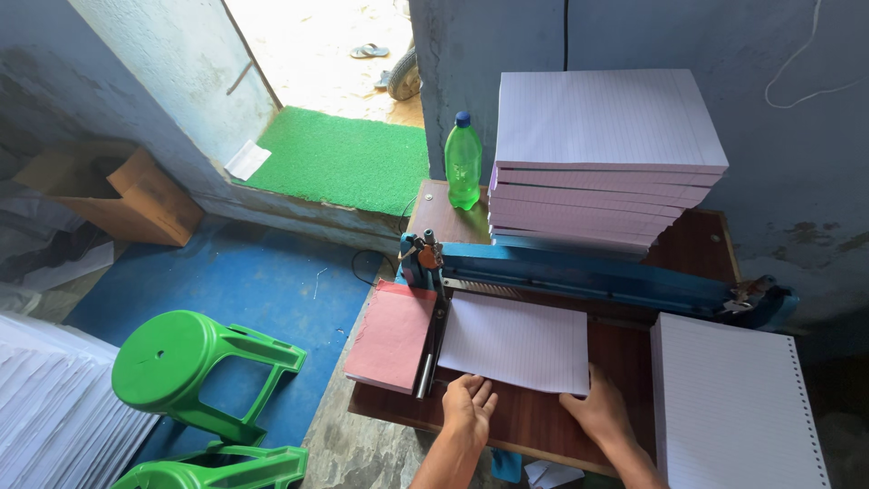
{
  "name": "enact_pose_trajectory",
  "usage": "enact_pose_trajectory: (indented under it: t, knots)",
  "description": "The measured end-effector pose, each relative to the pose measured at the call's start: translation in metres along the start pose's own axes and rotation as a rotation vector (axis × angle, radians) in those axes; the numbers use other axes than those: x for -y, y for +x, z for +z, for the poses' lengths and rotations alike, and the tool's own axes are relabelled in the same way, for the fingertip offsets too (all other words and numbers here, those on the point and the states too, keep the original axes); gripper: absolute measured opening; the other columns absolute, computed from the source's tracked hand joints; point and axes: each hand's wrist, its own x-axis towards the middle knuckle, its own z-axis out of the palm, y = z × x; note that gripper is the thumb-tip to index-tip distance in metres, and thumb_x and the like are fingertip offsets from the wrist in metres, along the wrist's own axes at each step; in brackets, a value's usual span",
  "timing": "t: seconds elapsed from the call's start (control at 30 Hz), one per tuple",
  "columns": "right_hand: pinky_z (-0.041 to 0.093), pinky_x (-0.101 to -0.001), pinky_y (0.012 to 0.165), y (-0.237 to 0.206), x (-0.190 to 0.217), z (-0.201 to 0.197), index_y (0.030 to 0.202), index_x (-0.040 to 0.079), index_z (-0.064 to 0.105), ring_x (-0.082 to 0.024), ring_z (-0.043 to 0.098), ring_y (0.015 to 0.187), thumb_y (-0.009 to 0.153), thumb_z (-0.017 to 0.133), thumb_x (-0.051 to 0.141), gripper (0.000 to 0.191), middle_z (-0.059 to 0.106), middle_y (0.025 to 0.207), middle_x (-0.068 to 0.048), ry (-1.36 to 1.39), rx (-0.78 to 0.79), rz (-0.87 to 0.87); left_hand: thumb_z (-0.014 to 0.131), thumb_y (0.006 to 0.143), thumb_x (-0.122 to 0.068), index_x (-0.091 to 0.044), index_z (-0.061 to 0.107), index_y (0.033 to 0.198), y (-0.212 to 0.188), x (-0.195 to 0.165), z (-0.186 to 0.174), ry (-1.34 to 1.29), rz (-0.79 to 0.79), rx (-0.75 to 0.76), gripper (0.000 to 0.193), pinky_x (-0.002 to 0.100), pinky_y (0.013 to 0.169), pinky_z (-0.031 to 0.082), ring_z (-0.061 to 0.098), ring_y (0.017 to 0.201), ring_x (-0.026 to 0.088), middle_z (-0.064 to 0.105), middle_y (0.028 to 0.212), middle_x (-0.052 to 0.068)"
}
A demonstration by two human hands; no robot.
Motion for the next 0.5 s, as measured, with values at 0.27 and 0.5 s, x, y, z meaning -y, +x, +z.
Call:
enact_pose_trajectory:
  t: [0.27, 0.5]
  knots:
    - [0.065, -0.0373, 0.077, -0.001, 0.012, -0.010, 0.148, 0.001, 0.043, -0.030, 0.079, 0.089, 0.080, 0.079, 0.022, 0.080, 0.074, 0.112, -0.020, 0.152, 0.123, 0.205, 0.054, 0.091, -0.003, 0.013, 0.023, 0.148, 0.008, 0.001, 0.003, -0.079, -0.010, -0.059, 0.067, 0.055, 0.124, 0.033, 0.033, 0.152, 0.043, 0.032, 0.159, 0.031]
    - [0.067, -0.0371, 0.084, -0.001, 0.007, -0.020, 0.144, -0.003, 0.037, -0.030, 0.073, 0.100, 0.083, 0.072, 0.008, 0.071, 0.064, 0.114, -0.022, 0.879, 0.209, 0.324, 0.055, 0.091, -0.006, 0.013, 0.032, 0.147, 0.012, 0.005, 0.000, -0.056, -0.034, -0.049, 0.063, 0.055, 0.121, 0.035, 0.036, 0.150, 0.043, 0.036, 0.158, 0.030]
